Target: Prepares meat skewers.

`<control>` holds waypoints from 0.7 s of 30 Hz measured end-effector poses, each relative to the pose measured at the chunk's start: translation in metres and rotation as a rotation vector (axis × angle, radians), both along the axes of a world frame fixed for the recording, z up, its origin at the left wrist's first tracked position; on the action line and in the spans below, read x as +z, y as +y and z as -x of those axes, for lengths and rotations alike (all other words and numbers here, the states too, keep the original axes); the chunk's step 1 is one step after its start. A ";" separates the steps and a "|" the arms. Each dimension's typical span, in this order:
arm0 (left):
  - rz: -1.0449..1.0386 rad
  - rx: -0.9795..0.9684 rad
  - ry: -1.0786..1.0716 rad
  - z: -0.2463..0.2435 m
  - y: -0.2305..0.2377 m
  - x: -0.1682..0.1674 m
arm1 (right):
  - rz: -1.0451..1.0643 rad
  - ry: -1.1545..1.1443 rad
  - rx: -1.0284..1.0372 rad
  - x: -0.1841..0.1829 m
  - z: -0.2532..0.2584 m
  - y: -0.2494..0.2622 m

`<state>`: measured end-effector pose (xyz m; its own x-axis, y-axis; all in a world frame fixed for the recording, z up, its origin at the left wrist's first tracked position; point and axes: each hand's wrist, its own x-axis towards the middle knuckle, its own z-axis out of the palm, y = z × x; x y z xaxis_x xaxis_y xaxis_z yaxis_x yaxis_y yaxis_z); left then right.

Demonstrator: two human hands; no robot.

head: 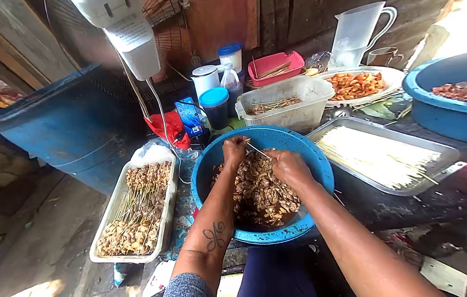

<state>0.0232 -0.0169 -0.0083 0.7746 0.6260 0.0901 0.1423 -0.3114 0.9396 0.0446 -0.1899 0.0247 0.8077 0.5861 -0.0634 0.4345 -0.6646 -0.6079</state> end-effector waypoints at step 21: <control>0.241 -0.309 0.098 0.014 -0.018 0.012 | -0.170 0.138 -0.119 0.021 0.001 -0.005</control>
<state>0.0089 -0.0347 0.0036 0.9272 0.3567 -0.1148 0.1695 -0.1261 0.9774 0.0439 -0.1948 0.0457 0.8621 0.4994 -0.0865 0.2645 -0.5890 -0.7636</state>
